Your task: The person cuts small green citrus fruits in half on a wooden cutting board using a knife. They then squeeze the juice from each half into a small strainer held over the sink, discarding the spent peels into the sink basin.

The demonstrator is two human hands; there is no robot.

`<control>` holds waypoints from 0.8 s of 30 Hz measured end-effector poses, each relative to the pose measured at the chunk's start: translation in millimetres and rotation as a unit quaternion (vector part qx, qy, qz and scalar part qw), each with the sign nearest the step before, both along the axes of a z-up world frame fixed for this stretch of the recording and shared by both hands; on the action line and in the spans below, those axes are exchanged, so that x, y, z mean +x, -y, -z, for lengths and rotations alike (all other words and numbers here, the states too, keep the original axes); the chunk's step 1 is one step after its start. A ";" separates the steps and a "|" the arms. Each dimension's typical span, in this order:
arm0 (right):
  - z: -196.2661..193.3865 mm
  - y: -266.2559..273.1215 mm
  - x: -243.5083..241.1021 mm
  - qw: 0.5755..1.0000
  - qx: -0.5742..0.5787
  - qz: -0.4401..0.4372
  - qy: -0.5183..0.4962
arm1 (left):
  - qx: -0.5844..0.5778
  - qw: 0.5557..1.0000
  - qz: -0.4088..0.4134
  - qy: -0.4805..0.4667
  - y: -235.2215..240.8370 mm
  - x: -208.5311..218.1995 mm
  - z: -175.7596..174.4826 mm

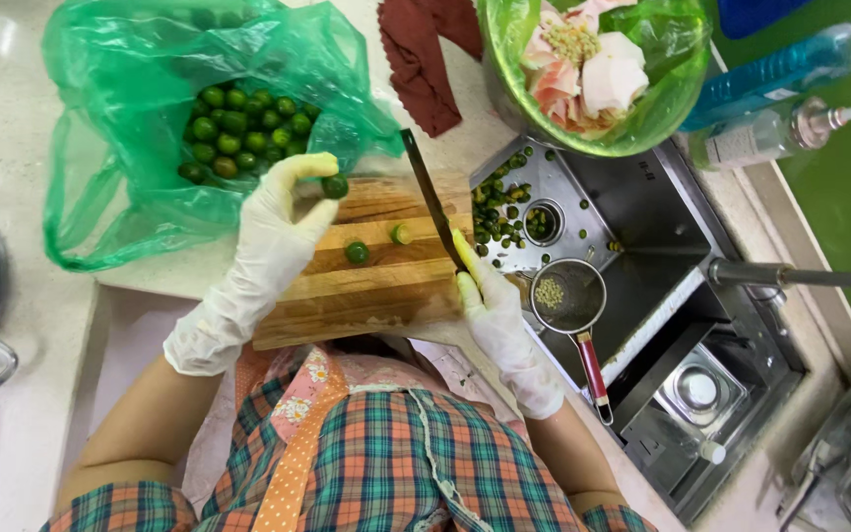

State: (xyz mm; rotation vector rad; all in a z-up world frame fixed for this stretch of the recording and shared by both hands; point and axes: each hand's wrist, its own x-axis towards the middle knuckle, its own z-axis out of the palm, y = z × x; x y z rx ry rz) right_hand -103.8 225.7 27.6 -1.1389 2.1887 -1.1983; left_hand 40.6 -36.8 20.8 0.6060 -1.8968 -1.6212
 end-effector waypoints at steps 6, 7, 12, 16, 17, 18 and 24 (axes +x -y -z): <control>14.9 -42.3 23.2 0.985 0.165 0.045 0.015 | 0.236 0.965 0.117 -0.005 -44.9 -56.0 40.4; 19.1 -45.7 27.0 0.965 0.237 0.069 0.084 | 0.228 0.966 0.124 0.006 -49.6 -62.1 45.5; 26.6 -66.5 32.6 0.994 0.033 0.099 0.031 | -0.207 0.967 0.133 0.069 -72.6 -80.2 62.8; 23.6 -70.7 34.6 0.985 0.127 0.107 0.039 | -0.370 0.912 0.152 0.086 -79.8 -87.1 76.6; 21.5 -71.0 35.7 0.988 0.116 0.098 0.023 | -0.377 0.908 0.155 0.093 -78.3 -86.7 78.8; 19.2 -72.5 36.8 0.991 0.106 0.086 0.008 | -0.380 0.906 0.158 0.097 -78.5 -86.9 81.1; 8.4 -83.7 36.6 0.993 0.095 0.060 -0.023 | -0.365 0.909 0.177 0.097 -75.1 -87.6 87.5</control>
